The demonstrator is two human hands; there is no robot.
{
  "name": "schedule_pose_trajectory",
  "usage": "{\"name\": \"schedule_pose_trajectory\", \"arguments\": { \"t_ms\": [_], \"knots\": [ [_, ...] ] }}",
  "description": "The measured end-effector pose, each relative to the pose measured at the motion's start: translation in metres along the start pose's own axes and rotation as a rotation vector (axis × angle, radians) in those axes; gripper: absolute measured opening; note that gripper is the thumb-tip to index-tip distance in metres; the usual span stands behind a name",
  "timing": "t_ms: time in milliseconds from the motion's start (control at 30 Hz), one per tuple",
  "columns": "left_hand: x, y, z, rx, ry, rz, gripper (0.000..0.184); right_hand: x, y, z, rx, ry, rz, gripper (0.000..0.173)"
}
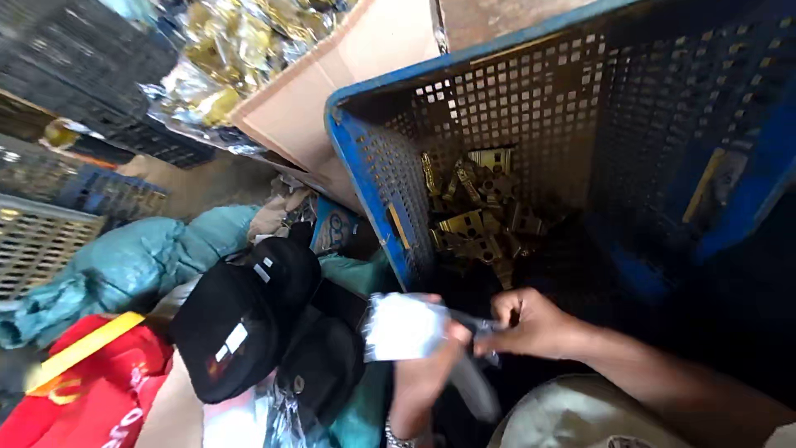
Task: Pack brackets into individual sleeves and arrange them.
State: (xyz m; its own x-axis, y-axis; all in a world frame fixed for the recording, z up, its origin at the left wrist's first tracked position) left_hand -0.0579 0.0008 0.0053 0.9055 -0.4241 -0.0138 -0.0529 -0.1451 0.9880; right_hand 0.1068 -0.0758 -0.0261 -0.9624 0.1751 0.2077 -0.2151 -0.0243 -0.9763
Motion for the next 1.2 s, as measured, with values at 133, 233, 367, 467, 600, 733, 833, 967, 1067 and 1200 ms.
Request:
{"name": "schedule_pose_trajectory", "arguments": {
  "t_ms": [133,233,367,467,600,733,833,967,1067,1200],
  "knots": [
    [0.017,-0.008,0.022,-0.105,-0.125,-0.036,0.036,0.005,-0.009,-0.001,-0.139,-0.195,0.243,0.039],
    [-0.014,-0.026,0.017,0.123,0.045,-0.325,0.036,-0.031,0.010,-0.030,0.101,-0.103,0.246,0.033],
    [-0.034,-0.030,0.010,0.078,0.284,-0.151,0.033,-0.076,0.082,-0.089,0.544,0.012,0.619,0.046],
    [-0.028,-0.024,0.008,0.063,0.362,-0.104,0.031,-0.085,0.122,-0.118,0.502,0.167,0.828,0.051],
    [-0.023,-0.025,0.010,0.073,0.351,-0.122,0.035,-0.086,0.123,-0.132,0.647,0.243,0.854,0.075],
    [-0.027,-0.025,0.007,0.068,0.356,-0.081,0.035,-0.097,0.101,-0.107,0.624,0.267,0.660,0.079],
    [-0.023,-0.025,0.006,0.044,0.385,-0.062,0.037,-0.103,0.089,-0.073,0.679,0.248,0.351,0.047],
    [-0.012,-0.021,-0.002,0.164,0.378,-0.107,0.046,-0.112,0.060,-0.046,0.451,0.310,-0.002,0.026],
    [-0.002,-0.015,-0.007,0.246,0.375,-0.189,0.047,-0.111,0.038,-0.038,0.310,0.204,-0.316,0.023],
    [0.011,-0.012,-0.010,0.338,0.368,-0.272,0.044,-0.084,0.027,-0.025,0.239,0.000,-0.521,0.053]
  ]
}}
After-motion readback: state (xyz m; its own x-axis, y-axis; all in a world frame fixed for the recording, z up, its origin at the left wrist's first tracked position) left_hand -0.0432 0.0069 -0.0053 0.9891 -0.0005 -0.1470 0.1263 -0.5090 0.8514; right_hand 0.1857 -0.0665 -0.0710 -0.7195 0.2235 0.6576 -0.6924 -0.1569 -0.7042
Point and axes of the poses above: each hand's wrist, its own z-axis away from the middle knuckle, its own x-axis out of the palm, y = z × x, the point moved 4 cm from there along -z, towards the middle knuckle, and after that the axes turned 4 degrees about y, right-handed, at the moved point
